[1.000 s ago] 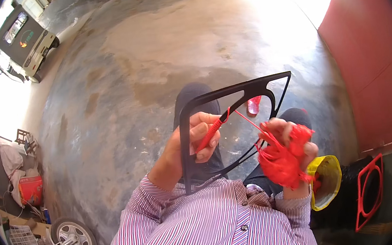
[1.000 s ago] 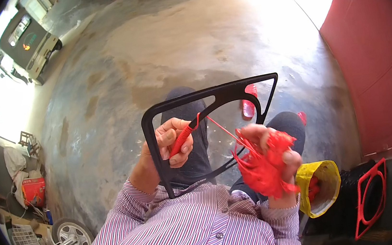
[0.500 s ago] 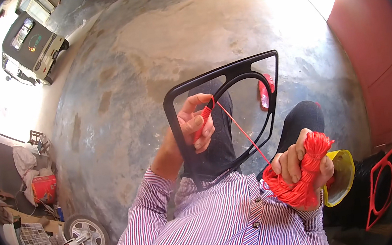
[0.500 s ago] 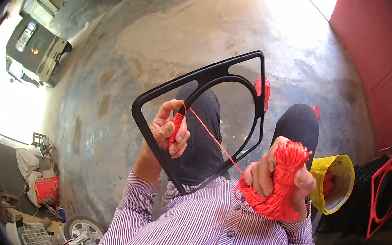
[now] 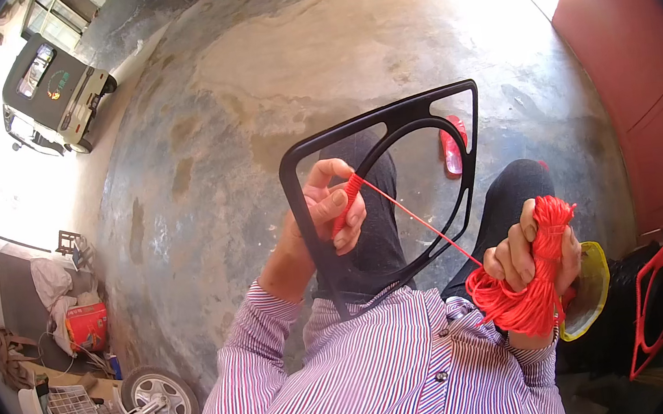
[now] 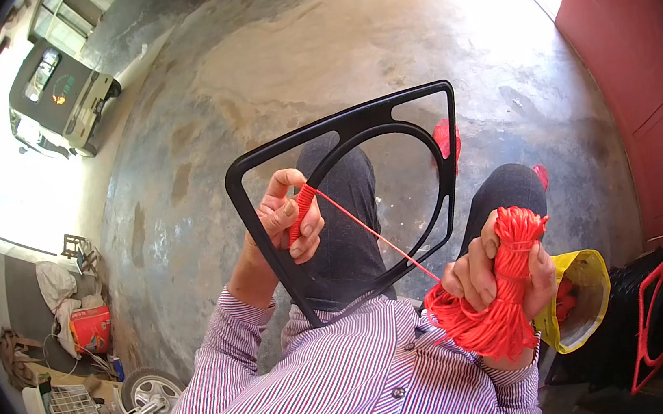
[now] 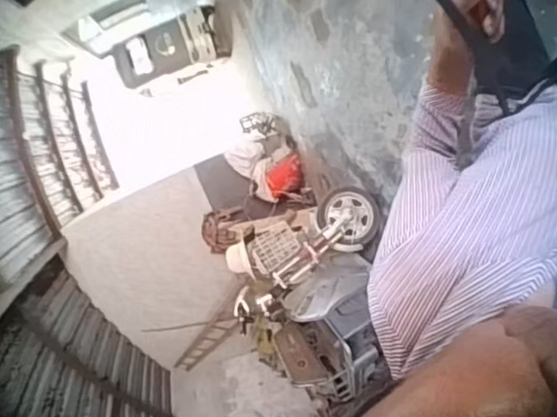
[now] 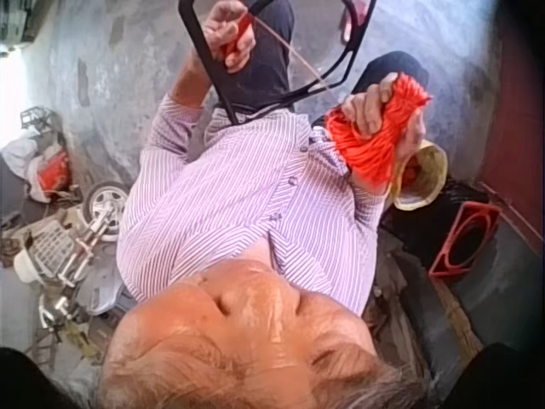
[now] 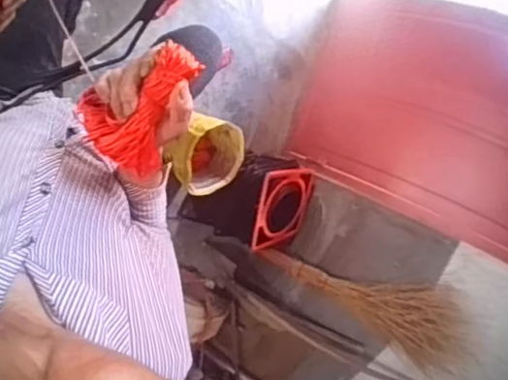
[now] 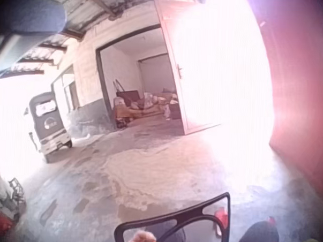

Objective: The recorder is wrapping a thick bundle of red yarn around a black plastic frame, likely to decorate it or create a tassel/edge.

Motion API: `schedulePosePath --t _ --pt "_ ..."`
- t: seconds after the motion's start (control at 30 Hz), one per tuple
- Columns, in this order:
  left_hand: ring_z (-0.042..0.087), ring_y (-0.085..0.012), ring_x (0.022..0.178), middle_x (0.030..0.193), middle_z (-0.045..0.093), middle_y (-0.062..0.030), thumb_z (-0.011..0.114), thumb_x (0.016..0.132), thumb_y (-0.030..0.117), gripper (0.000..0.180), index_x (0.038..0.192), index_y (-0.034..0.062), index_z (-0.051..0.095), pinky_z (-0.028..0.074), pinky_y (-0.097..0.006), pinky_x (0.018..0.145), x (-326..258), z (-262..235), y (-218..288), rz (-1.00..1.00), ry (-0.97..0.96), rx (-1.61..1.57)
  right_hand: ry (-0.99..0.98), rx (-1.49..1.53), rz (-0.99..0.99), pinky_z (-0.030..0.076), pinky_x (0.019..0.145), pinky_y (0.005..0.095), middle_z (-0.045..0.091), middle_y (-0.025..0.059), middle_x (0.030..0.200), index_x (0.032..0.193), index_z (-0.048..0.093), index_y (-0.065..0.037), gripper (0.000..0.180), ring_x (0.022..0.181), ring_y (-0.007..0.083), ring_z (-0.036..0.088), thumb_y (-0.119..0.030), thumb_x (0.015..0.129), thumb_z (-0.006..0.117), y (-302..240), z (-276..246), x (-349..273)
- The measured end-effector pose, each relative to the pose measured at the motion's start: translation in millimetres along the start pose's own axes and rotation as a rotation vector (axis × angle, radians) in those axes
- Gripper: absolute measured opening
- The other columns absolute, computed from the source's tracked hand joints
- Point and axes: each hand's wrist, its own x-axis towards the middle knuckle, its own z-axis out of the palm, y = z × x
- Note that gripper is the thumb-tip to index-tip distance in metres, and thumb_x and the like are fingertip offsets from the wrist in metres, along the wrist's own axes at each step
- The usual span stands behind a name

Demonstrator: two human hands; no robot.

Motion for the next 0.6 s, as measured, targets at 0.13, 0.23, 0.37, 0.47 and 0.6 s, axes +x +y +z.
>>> schedulePosePath --t 0.13,0.23,0.37,0.47,0.6 --pt "0.053 -0.0139 0.047 0.074 0.058 -0.0120 0.057 0.100 0.019 0.026 0.120 0.0034 0.052 0.042 -0.027 0.038 2.7 -0.8 8.0 -0.080 0.029 0.051 0.030 0.008 0.031 0.037 0.054 0.0326 0.050 0.0049 0.058 0.098 0.044 -0.006 0.043 0.042 0.0132 0.042 -0.049 0.098 0.045 0.3 -6.2 0.4" --pt "0.057 -0.0144 0.050 0.072 0.060 -0.0101 0.058 0.100 0.027 0.027 0.109 0.0018 0.057 0.044 -0.028 0.041 6.6 -2.6 17.3 -0.178 0.038 0.135 0.055 0.015 0.061 0.036 0.054 0.0325 0.050 0.0049 0.058 0.097 0.045 -0.006 0.042 0.043 0.0133 0.042 -0.048 0.097 0.046 1.7 -4.1 -0.1" --pt "0.056 -0.0149 0.049 0.067 0.059 -0.0081 0.052 0.102 0.038 0.039 0.099 0.0007 0.059 0.043 -0.028 0.043 15.7 -11.7 21.8 -0.320 -0.109 -0.042 0.044 -0.002 0.109 0.035 0.055 0.0323 0.050 0.0051 0.058 0.096 0.045 -0.006 0.040 0.043 0.0133 0.041 -0.047 0.096 0.048 2.6 1.3 2.0" --pt "0.052 -0.0146 0.046 0.065 0.056 -0.0091 0.040 0.106 0.043 0.048 0.096 0.0003 0.060 0.041 -0.028 0.041 15.7 -13.4 16.8 -0.341 -0.099 -0.042 0.056 0.024 0.089 0.035 0.054 0.0319 0.050 0.0053 0.058 0.096 0.045 -0.006 0.040 0.043 0.0133 0.041 -0.046 0.096 0.048 2.7 1.7 0.1" --pt "0.051 -0.0133 0.047 0.069 0.057 -0.0088 0.043 0.105 0.040 0.044 0.097 0.0008 0.060 0.038 -0.027 0.041 6.8 -3.3 17.6 -0.374 0.030 -0.010 0.082 0.027 0.088 0.035 0.055 0.0322 0.050 0.0055 0.058 0.097 0.045 -0.006 0.040 0.043 0.0135 0.041 -0.046 0.097 0.046 -1.9 -2.3 -0.2"
